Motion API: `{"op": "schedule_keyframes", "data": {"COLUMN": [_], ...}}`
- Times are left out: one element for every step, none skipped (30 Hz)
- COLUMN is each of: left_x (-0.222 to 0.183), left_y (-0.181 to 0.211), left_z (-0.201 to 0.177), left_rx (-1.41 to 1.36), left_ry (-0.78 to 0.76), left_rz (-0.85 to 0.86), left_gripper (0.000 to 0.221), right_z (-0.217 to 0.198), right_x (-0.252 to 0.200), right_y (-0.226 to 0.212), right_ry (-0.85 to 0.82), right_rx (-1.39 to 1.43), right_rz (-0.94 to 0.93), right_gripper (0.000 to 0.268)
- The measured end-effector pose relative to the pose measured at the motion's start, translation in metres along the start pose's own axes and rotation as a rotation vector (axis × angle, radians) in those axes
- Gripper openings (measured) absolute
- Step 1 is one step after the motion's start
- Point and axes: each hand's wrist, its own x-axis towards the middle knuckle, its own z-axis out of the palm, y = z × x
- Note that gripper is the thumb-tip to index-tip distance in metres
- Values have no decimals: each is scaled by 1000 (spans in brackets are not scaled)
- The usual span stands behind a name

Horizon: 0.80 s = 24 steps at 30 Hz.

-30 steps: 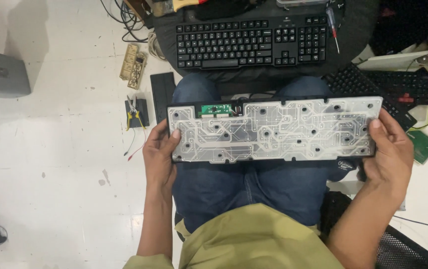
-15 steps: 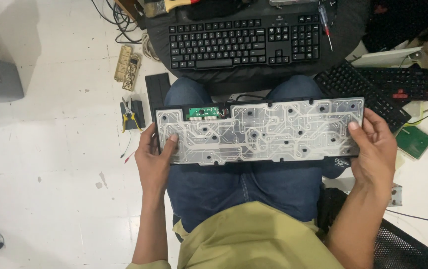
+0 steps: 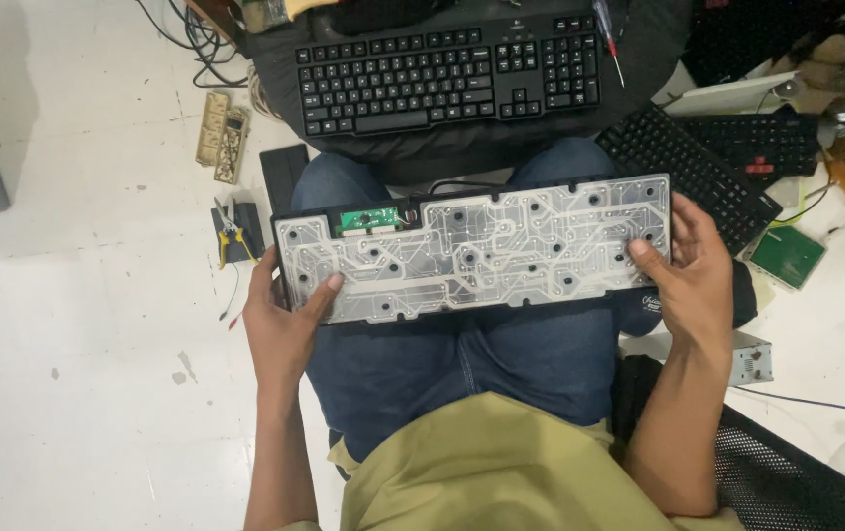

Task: Assembling the internal components of a computer keyboard and screwing on the back cover.

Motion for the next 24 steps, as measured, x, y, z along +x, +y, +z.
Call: {"op": "schedule_keyframes", "data": {"left_x": [2, 5, 12, 20, 28, 32, 37, 42, 47, 52, 57, 60, 62, 63, 66, 69, 72, 75, 79, 83, 84, 86, 86, 86], "left_y": [-5, -11, -27, -43, -59, -62, -65, -68, -69, -71, -72, -70, -69, -68, -71, -74, -77, -81, -85, -89, -89, -89, -89, -91], "left_z": [0, 0, 5, 9, 13, 21, 29, 37, 41, 45, 52, 54, 56, 60, 60, 62, 63, 64, 65, 65, 66, 67, 67, 68], "left_rx": [-111, -221, -220, -434, -646, -643, -915, -1187, -1186, -1259, -1334, -1337, -1341, -1345, -1343, -1359, -1374, -1372, -1401, -1430, -1427, -1455, -1483, -1481], "left_ry": [-23, -48, -41, -96, -152, -144, -208, -273, -268, -251, -237, -238, -229, -220, -231, -231, -230, -240, -242, -243, -249, -244, -235, -237], "left_rz": [86, 172, 173, 301, 431, 435, 435, 432, 436, 355, 272, 274, 230, 185, 184, 162, 139, 136, 105, 73, 71, 52, 34, 31], "left_gripper": [92, 83, 83, 79, 75, 75, 83, 92, 92, 83, 75, 75, 71, 67, 67, 64, 62, 62, 63, 64, 64, 65, 67, 67], "right_z": [-1, -2, -3, -3, -2, 3, 8, 14, 16, 17, 17, 20, 22, 24, 24, 23, 23, 21, 21, 21, 22, 24, 26, 27], "right_x": [2, 4, 5, 5, 6, 4, 2, 0, 0, 0, 0, 0, -4, -6, -8, -9, -10, -10, -10, -10, -11, -11, -12, -16], "right_y": [6, 11, 18, 25, 32, 32, 31, 31, 45, 59, 72, 71, 70, 69, 68, 67, 65, 68, 72, 75, 77, 79, 82, 81], "right_ry": [3, 6, 1, 8, 13, 7, -5, -17, -21, 10, 44, 44, 49, 53, 63, 70, 76, 85, 78, 71, 76, 86, 93, 95], "right_rx": [3, 5, 9, 23, 39, 46, 47, 49, 52, 59, 63, 62, -41, -144, -146, -233, -320, -323, -386, -450, -451, -464, -476, -477], "right_rz": [-16, -31, -33, -40, -48, -50, -80, -110, -113, -151, -190, -194, -210, -225, -223, -243, -261, -257, -304, -350, -347, -375, -402, -399], "right_gripper": [71, 71, 71, 71, 72, 72, 73, 75, 75, 76, 78, 78, 75, 72, 72, 67, 61, 61, 61, 60, 60, 60, 61, 61]}}
